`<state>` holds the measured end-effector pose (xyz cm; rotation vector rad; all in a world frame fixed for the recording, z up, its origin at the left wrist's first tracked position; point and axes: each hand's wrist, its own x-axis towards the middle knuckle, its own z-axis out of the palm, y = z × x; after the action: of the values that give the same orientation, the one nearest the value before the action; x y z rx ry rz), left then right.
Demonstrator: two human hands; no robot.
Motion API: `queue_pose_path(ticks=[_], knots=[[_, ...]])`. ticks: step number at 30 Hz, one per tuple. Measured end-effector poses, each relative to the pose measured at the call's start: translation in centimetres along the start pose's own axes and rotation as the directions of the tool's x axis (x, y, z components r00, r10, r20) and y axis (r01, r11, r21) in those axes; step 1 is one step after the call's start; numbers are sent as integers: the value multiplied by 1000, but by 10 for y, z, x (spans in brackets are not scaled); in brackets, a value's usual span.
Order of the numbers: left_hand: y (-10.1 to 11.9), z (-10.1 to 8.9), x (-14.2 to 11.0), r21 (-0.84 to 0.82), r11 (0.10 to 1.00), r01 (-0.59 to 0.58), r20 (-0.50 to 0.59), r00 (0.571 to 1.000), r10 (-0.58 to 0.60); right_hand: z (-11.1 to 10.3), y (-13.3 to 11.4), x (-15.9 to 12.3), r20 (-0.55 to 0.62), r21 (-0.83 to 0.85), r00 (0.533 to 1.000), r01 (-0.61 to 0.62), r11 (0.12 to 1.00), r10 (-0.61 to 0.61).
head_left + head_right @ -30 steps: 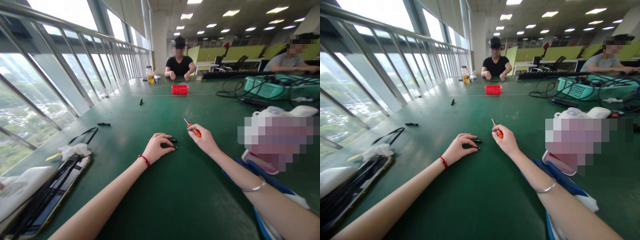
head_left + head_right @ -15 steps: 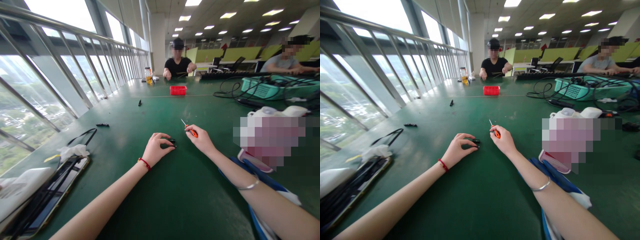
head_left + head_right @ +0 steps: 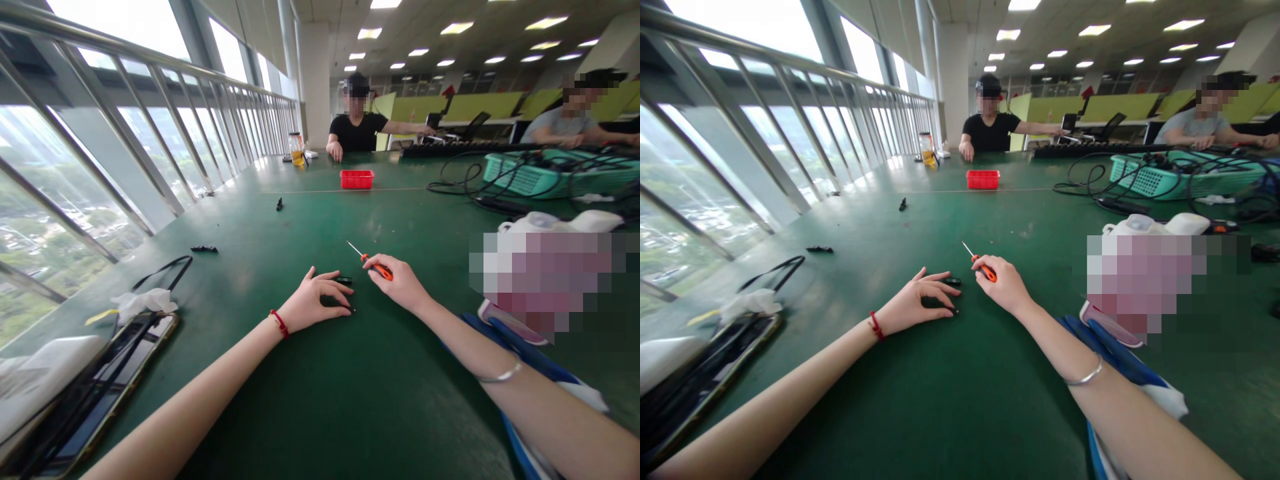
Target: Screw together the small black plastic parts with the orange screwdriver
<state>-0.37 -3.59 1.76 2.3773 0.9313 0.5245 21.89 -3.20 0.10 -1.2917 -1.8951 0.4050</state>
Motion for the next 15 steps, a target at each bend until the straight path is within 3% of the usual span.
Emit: queue_pose_path(ticks=[6, 11, 13, 15], knots=[[-8, 3, 6, -64, 992, -108, -102, 990, 101, 1, 1, 0, 3, -9, 1000, -1, 1000, 1], [-1, -5, -17, -7, 1000, 12, -243, 970, -13, 0, 0, -1, 9, -14, 1000, -1, 1000, 1], [-5, -17, -38, 37, 990, 138, -358, 927, -116, -1, 0, -2, 6, -12, 1000, 2, 1000, -2], [-14, -32, -61, 36, 957, 288, -499, 835, -233, -1, -1, -2, 5, -11, 1000, 3, 1000, -3]])
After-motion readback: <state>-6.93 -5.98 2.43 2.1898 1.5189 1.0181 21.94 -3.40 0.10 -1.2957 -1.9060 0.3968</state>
